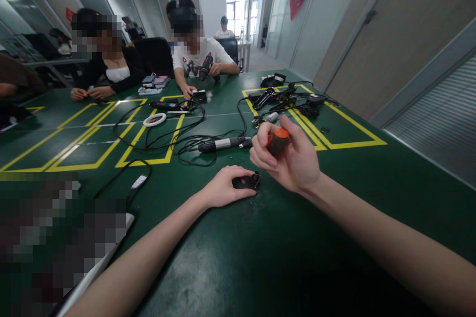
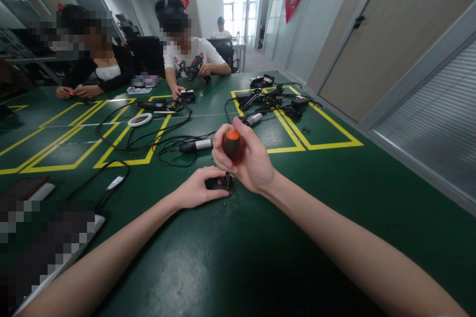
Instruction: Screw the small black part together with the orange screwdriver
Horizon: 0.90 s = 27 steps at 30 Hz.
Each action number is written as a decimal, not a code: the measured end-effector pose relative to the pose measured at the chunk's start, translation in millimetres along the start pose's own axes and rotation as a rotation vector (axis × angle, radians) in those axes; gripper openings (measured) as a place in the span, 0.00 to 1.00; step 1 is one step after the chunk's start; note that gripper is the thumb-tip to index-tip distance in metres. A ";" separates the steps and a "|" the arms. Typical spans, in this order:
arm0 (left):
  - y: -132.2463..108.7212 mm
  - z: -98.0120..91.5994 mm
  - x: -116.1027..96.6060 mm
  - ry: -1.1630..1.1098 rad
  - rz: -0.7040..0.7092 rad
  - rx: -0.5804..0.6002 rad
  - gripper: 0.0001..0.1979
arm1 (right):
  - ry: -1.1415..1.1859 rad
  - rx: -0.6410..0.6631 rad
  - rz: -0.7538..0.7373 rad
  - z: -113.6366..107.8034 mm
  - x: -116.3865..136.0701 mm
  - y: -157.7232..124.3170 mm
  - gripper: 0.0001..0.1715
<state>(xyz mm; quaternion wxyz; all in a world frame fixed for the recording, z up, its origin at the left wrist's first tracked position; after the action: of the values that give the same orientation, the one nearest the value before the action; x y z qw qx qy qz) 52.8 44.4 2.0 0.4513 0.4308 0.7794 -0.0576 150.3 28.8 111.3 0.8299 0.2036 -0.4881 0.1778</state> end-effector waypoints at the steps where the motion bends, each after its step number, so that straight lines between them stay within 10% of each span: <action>1: 0.1 0.2 0.2 -0.001 -0.001 0.001 0.19 | 0.003 -0.011 -0.006 -0.4 0.4 -0.5 0.28; 27: 0.2 0.9 1.0 -0.016 0.012 -0.003 0.19 | 0.016 0.008 0.022 1.1 -3.6 0.6 0.31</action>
<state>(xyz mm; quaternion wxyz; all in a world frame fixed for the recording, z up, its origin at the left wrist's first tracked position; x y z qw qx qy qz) 53.4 44.6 0.8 0.4582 0.4343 0.7734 -0.0574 147.5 28.4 108.8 0.8309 0.2001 -0.4830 0.1907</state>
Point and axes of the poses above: each hand's wrist, its own y-axis towards the middle knuckle, its own z-axis out of the palm, x = y × z, the point moved 7 cm from there along y, towards the middle knuckle, and after that the axes turned 10 degrees about z, right-handed, at the moved point
